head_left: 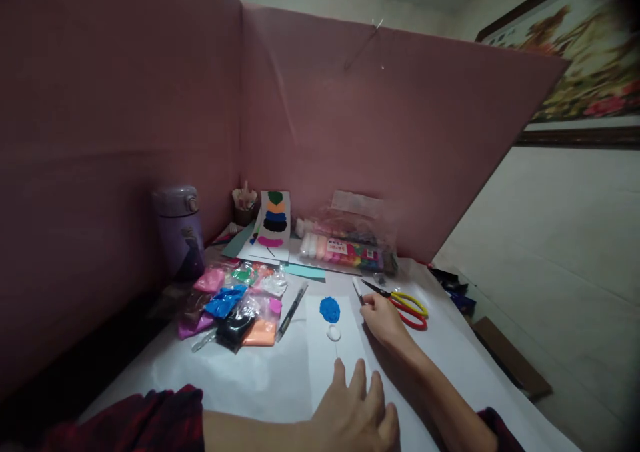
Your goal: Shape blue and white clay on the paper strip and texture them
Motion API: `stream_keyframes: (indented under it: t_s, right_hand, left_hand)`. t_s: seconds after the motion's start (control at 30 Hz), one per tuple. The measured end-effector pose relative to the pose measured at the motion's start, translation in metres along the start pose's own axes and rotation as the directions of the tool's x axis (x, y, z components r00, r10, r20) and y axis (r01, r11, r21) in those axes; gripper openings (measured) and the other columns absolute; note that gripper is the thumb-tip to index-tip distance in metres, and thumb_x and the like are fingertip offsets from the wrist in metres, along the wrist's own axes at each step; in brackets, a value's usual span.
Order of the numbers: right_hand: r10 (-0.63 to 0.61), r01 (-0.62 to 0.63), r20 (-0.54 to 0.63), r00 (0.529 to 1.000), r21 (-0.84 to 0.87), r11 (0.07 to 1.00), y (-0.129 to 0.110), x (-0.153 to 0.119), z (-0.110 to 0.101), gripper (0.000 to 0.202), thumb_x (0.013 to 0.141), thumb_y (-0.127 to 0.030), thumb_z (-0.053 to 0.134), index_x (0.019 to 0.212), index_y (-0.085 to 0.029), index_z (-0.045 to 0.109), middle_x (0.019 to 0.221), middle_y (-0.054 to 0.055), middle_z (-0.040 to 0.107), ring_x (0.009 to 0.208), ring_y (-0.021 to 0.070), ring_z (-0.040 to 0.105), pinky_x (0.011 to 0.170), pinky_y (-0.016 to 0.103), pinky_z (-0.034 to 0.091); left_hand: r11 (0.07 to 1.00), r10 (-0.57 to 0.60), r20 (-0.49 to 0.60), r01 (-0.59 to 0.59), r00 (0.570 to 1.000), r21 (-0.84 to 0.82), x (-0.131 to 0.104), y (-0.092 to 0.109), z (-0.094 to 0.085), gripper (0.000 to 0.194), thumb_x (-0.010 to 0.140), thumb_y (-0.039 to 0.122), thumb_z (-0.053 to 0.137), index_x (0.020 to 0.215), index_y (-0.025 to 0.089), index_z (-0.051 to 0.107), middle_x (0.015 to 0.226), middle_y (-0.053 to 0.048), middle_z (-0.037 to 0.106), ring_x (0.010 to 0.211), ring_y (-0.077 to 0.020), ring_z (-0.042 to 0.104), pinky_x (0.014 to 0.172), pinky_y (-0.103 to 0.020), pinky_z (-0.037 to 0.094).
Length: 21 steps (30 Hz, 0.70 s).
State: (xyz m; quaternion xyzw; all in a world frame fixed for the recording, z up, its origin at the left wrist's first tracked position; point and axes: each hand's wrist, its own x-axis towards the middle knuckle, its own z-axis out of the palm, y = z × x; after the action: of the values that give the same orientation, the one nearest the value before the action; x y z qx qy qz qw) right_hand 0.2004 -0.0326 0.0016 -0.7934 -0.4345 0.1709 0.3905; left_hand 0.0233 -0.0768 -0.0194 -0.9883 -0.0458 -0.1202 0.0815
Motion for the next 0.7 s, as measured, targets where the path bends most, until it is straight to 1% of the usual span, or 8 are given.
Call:
stream_keyframes:
  t_s: [0.1, 0.17, 0.27, 0.33, 0.43, 0.5, 0.6, 0.7]
  right_hand:
    - [0.022, -0.025, 0.014, 1.0, 0.24, 0.97, -0.002, -0.001, 0.002, 0.017, 0.072, -0.025, 0.05, 0.085, -0.018, 0.057, 0.057, -0.002, 0.049, 0.05, 0.0153, 0.044, 0.05, 0.028, 0.033]
    - [0.032, -0.043, 0.034, 0.999, 0.393, 0.919, -0.007, -0.005, 0.003, 0.024, 0.076, -0.036, 0.048, 0.092, -0.019, 0.054, 0.052, -0.006, 0.04, 0.043, 0.0121, 0.032, 0.043, 0.025, 0.023]
    - [0.012, -0.039, 0.053, 0.999, 0.56, 0.828, -0.016, -0.013, 0.004, 0.03, 0.075, -0.046, 0.052, 0.091, -0.021, 0.045, 0.07, 0.0, 0.058, 0.045, 0.0087, 0.034, 0.041, 0.022, 0.022]
    - [0.001, -0.033, 0.049, 0.999, 0.658, 0.752, -0.021, -0.02, 0.005, 0.034, 0.077, -0.049, 0.055, 0.092, -0.023, 0.04, 0.083, 0.003, 0.066, 0.046, 0.0069, 0.037, 0.041, 0.02, 0.026]
    - [-0.011, -0.069, 0.09, 0.996, 0.833, 0.549, -0.023, -0.029, 0.006, 0.039, 0.075, -0.041, 0.071, 0.093, -0.022, 0.042, 0.08, 0.003, 0.069, 0.053, 0.0079, 0.048, 0.044, 0.018, 0.034]
    - [-0.003, -0.127, 0.147, 0.989, 0.867, 0.483, -0.023, -0.035, 0.007, 0.042, 0.073, -0.037, 0.076, 0.094, -0.022, 0.043, 0.078, 0.002, 0.069, 0.058, 0.009, 0.054, 0.048, 0.018, 0.041]
    - [-0.008, -0.197, 0.228, 0.974, 0.858, 0.474, -0.021, -0.041, 0.011, 0.044, 0.07, -0.038, 0.081, 0.09, -0.021, 0.045, 0.074, -0.001, 0.066, 0.055, 0.0081, 0.053, 0.05, 0.019, 0.043]
    - [-0.056, -0.161, 0.231, 0.971, 0.814, 0.559, -0.016, -0.043, 0.017, 0.041, 0.071, -0.039, 0.08, 0.087, -0.021, 0.046, 0.072, -0.002, 0.064, 0.047, 0.0054, 0.047, 0.044, 0.018, 0.036]
  left_hand:
    - [0.996, -0.006, -0.23, 0.026, 0.973, 0.083, -0.001, 0.002, 0.02, 0.03, 0.098, 0.027, 0.039, 0.117, 0.019, 0.062, 0.119, -0.015, 0.068, 0.103, -0.0369, 0.067, 0.071, -0.053, 0.055]
    - [0.993, -0.03, -0.327, 0.067, 0.944, 0.102, -0.002, 0.002, 0.029, 0.027, 0.096, 0.028, 0.042, 0.111, 0.019, 0.063, 0.115, -0.012, 0.071, 0.099, -0.0339, 0.069, 0.07, -0.049, 0.055]
    - [0.989, -0.053, -0.368, 0.1, 0.928, 0.11, -0.003, 0.001, 0.037, 0.024, 0.095, 0.028, 0.045, 0.108, 0.019, 0.063, 0.113, -0.011, 0.072, 0.098, -0.0305, 0.07, 0.072, -0.045, 0.055]
    - [0.988, -0.058, -0.382, 0.108, 0.922, 0.11, -0.002, 0.001, 0.039, 0.023, 0.094, 0.028, 0.047, 0.107, 0.018, 0.064, 0.112, -0.011, 0.072, 0.099, -0.0301, 0.069, 0.074, -0.043, 0.054]
    - [0.99, -0.059, -0.406, 0.104, 0.912, 0.09, -0.001, 0.002, 0.042, 0.02, 0.091, 0.028, 0.053, 0.105, 0.017, 0.064, 0.109, -0.011, 0.073, 0.099, -0.0299, 0.07, 0.075, -0.041, 0.053]
    - [0.992, -0.042, -0.397, 0.085, 0.917, 0.09, -0.001, 0.002, 0.042, 0.019, 0.09, 0.028, 0.056, 0.103, 0.017, 0.063, 0.106, -0.011, 0.074, 0.098, -0.0294, 0.07, 0.076, -0.04, 0.053]
    - [0.987, -0.024, -0.42, 0.089, 0.907, 0.134, 0.0, 0.002, 0.041, 0.018, 0.089, 0.027, 0.058, 0.103, 0.016, 0.061, 0.102, -0.011, 0.075, 0.096, -0.0283, 0.07, 0.075, -0.039, 0.051]
    - [0.98, -0.035, -0.5, 0.127, 0.865, 0.152, 0.001, 0.003, 0.041, 0.015, 0.088, 0.026, 0.057, 0.099, 0.016, 0.061, 0.096, -0.009, 0.076, 0.091, -0.0274, 0.07, 0.074, -0.039, 0.051]
